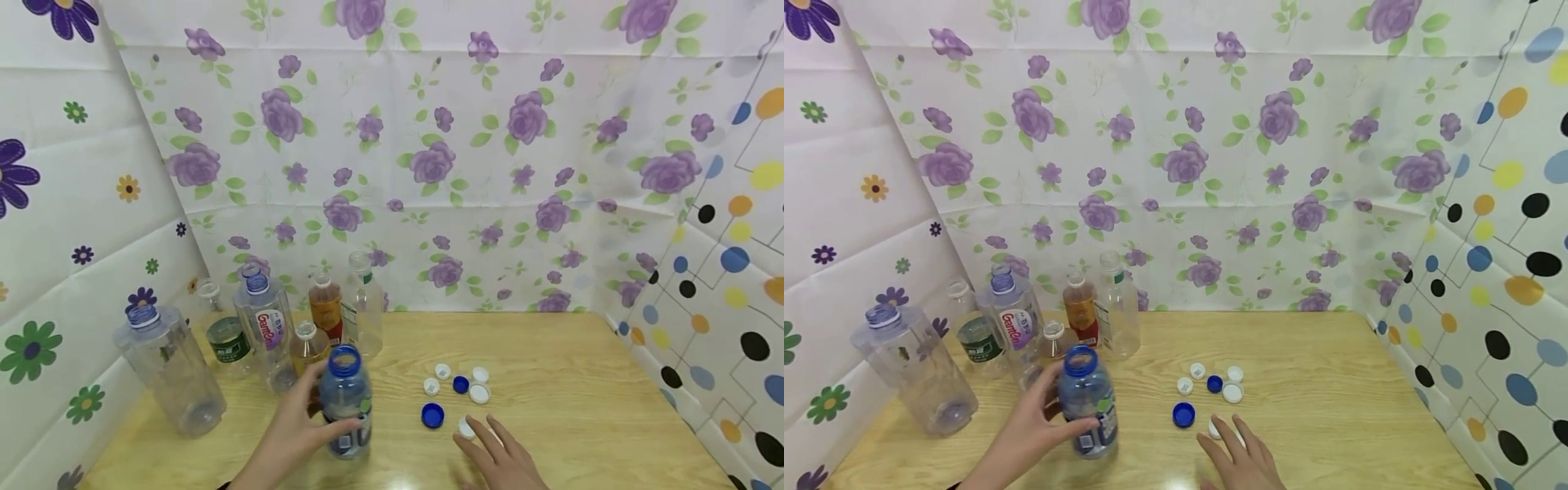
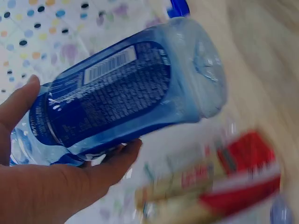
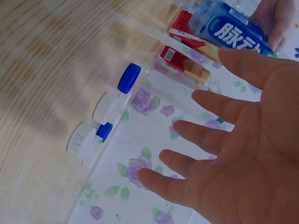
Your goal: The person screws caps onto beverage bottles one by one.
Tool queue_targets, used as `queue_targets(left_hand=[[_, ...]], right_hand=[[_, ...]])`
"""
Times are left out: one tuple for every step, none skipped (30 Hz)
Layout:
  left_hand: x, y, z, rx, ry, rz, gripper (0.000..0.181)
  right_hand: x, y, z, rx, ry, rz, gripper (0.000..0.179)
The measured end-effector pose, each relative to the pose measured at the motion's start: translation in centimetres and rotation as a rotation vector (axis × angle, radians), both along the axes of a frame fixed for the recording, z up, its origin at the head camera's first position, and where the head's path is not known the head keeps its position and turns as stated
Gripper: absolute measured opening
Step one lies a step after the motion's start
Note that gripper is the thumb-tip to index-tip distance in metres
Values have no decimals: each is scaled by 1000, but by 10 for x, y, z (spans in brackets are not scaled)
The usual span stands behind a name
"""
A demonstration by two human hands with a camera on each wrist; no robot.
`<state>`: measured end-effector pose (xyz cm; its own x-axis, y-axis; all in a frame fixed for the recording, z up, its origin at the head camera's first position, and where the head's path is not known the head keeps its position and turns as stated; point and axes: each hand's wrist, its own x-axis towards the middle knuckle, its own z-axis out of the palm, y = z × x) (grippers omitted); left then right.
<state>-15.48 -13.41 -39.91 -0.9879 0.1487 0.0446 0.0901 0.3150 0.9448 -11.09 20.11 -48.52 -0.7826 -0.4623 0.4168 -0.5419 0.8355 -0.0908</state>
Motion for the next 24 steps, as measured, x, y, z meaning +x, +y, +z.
queue_targets(left_hand=[[-3, 4, -2, 28, -10, -49, 90], [-6, 9, -5, 55, -20, -100, 90], [-8, 13, -7, 71, -27, -151, 90], [-11, 17, -9, 85, -30, -199, 90], [-14, 22, -12, 95, -27, -239, 90], [-16, 26, -14, 100, -23, -270, 89], [-18, 30, -17, 104, -17, -297, 88], [-20, 35, -19, 101, -9, -313, 87], [-22, 39, -22, 101, -7, -324, 86], [-24, 42, -24, 101, -1, -333, 85], [-25, 45, -27, 102, -2, -338, 84], [-26, 47, -29, 107, -4, -343, 84], [-27, 48, -32, 111, -5, -347, 83], [-27, 49, -34, 114, -6, -348, 84], [-27, 49, -35, 120, -7, -353, 84], [-27, 49, -36, 120, -3, -357, 84], [-27, 48, -37, 117, 2, -358, 84], [-27, 48, -37, 113, 8, -360, 85], [-27, 48, -37, 109, 15, -362, 85], [-26, 48, -37, 102, 21, -363, 86], [-26, 48, -37, 97, 27, -365, 86], [-26, 48, -37, 91, 33, -365, 87], [-25, 48, -37, 84, 38, -364, 88], [-25, 47, -38, 77, 39, -363, 88]], right_hand=[[0, 0, -1, 7, 7, -4, 57], [0, 0, -1, 6, 5, -8, 56], [0, 0, -2, 8, 8, -12, 56], [0, 0, -2, 8, 9, -14, 55], [0, -1, -2, 5, -2, -16, 54], [0, 0, -2, 3, -20, -17, 54], [0, -1, -2, -3, -39, -20, 53], [1, -1, -1, -13, -61, -24, 53], [1, -1, 0, -19, -85, -29, 52], [1, -2, 1, -25, -108, -36, 52], [2, -2, 2, -30, -145, -45, 53], [3, -3, 3, -30, -165, -53, 55], [3, -3, 3, -30, -156, -60, 55], [4, -4, 3, -30, -155, -65, 56], [4, -4, 3, -26, -155, -71, 57], [4, -4, 2, -18, -144, -74, 57], [4, -4, 1, -14, -131, -75, 57], [3, -4, -1, -7, -100, -74, 56], [3, -4, -2, -4, -77, -71, 55], [2, -4, -3, -2, -72, -63, 54], [0, -3, -4, 11, -58, -51, 53], [-2, -3, -4, 22, -50, -36, 53], [-4, -3, -4, 29, -52, -16, 54], [-7, -2, -5, 39, -43, 14, 54]])
